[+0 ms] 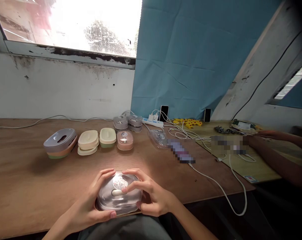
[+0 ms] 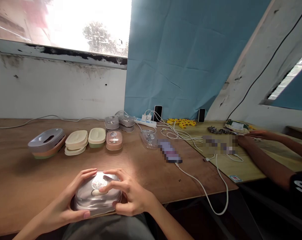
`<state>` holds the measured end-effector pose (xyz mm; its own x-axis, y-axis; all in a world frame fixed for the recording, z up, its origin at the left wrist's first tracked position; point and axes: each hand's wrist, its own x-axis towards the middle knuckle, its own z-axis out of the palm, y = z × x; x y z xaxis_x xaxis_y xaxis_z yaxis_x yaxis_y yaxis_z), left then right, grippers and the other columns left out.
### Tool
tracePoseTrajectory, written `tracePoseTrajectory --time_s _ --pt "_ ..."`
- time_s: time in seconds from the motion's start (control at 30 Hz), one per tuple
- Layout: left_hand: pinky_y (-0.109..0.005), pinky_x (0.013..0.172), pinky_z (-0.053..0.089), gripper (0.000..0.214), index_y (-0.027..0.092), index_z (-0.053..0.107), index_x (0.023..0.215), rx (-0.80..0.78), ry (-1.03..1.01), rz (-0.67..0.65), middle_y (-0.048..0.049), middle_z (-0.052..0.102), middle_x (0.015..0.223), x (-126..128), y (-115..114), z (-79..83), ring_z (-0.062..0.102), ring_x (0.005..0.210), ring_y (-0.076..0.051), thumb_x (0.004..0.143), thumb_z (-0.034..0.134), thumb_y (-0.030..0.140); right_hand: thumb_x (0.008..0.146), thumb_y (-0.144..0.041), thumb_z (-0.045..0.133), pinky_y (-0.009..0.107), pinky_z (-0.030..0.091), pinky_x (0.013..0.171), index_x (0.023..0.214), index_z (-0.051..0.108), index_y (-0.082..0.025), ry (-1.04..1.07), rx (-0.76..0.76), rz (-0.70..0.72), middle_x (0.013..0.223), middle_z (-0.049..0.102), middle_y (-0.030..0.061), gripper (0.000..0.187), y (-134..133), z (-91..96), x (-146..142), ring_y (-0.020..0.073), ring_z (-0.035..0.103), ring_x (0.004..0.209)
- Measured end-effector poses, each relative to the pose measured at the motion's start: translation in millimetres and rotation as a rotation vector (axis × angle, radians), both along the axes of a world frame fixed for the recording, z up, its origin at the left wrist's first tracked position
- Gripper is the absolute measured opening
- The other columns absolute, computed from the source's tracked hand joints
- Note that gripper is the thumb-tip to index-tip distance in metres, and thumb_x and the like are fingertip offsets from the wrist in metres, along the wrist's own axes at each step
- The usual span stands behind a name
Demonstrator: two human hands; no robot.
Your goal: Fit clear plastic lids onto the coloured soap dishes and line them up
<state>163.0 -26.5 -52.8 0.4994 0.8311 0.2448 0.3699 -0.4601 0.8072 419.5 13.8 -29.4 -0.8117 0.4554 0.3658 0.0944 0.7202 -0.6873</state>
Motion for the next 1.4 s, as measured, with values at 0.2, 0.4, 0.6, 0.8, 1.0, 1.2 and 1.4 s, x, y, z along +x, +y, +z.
tracePoseTrajectory --time_s 0.2,0.4,0.6,0.8,1.0,1.2,1.4 --pt "-0.036 0.100 0.041 0.050 0.029 0.038 0.125 0.055 -0.067 0.067 -0.0072 0.034 0.131 1.2 -1.3 2.6 0.047 0.119 -0.027 0.083 0.061 0.044 0.070 -0.027 0.070 0.040 0.026 0.111 0.127 0.054 -0.018 0.016 0.049 -0.002 0.146 0.027 0.0128 0.060 1.1 -7.2 -1.5 0.0283 0.018 0.140" --pt "-0.033 0.089 0.046 0.056 0.027 0.035 0.117 0.125 -0.032 0.089 -0.0078 0.031 0.124 -0.3 -0.7 -6.4 0.051 0.110 -0.026 0.076 0.067 0.047 0.072 -0.049 0.074 0.041 0.030 0.109 0.138 0.040 -0.020 -0.011 0.063 -0.028 0.146 0.025 0.0157 0.080 3.1 -16.3 -1.2 0.0287 0.021 0.140" --pt "-0.031 0.087 0.046 0.051 0.028 0.035 0.114 0.077 -0.034 0.094 -0.0064 0.032 0.124 1.9 -0.5 -2.0 0.050 0.110 -0.024 0.077 0.067 0.044 0.076 -0.046 0.072 0.041 0.028 0.110 0.142 0.031 -0.019 -0.073 0.044 -0.093 0.147 0.024 0.0169 0.082 -1.6 -13.3 -3.5 0.0280 0.016 0.142" --pt "-0.026 0.085 0.046 0.045 0.029 0.038 0.113 0.002 -0.083 0.081 -0.0043 0.035 0.127 3.5 -2.8 4.3 0.053 0.107 -0.020 0.079 0.066 0.038 0.079 -0.044 0.070 0.039 0.027 0.112 0.147 0.015 -0.018 -0.085 0.009 -0.127 0.147 0.029 0.0167 0.091 -4.7 -14.7 -2.5 0.0251 0.027 0.138" --pt "-0.026 0.091 0.044 0.047 0.028 0.041 0.112 -0.030 -0.165 0.138 -0.0038 0.037 0.126 6.1 -3.8 2.3 0.048 0.116 -0.023 0.075 0.069 0.038 0.080 -0.042 0.069 0.038 0.027 0.112 0.146 0.020 -0.018 -0.080 0.008 -0.139 0.148 0.027 0.0165 0.086 -4.4 -15.2 -2.9 0.0249 0.026 0.139" --pt "-0.030 0.092 0.044 0.056 0.026 0.039 0.117 0.002 -0.121 0.138 -0.0075 0.036 0.130 3.0 -1.8 -4.3 0.051 0.113 -0.026 0.073 0.069 0.042 0.076 -0.040 0.071 0.039 0.028 0.111 0.141 0.035 -0.022 -0.157 -0.058 -0.149 0.149 0.025 0.0139 0.076 -5.8 -8.7 -2.9 0.0272 0.026 0.139" --pt "-0.033 0.093 0.044 0.059 0.026 0.037 0.119 0.036 -0.120 0.116 -0.0082 0.037 0.131 1.6 1.8 -10.2 0.052 0.111 -0.027 0.072 0.068 0.046 0.074 -0.041 0.070 0.036 0.032 0.108 0.139 0.037 -0.020 -0.129 -0.058 -0.121 0.144 0.031 0.0143 0.076 -4.7 -7.0 -4.9 0.0264 0.033 0.135"
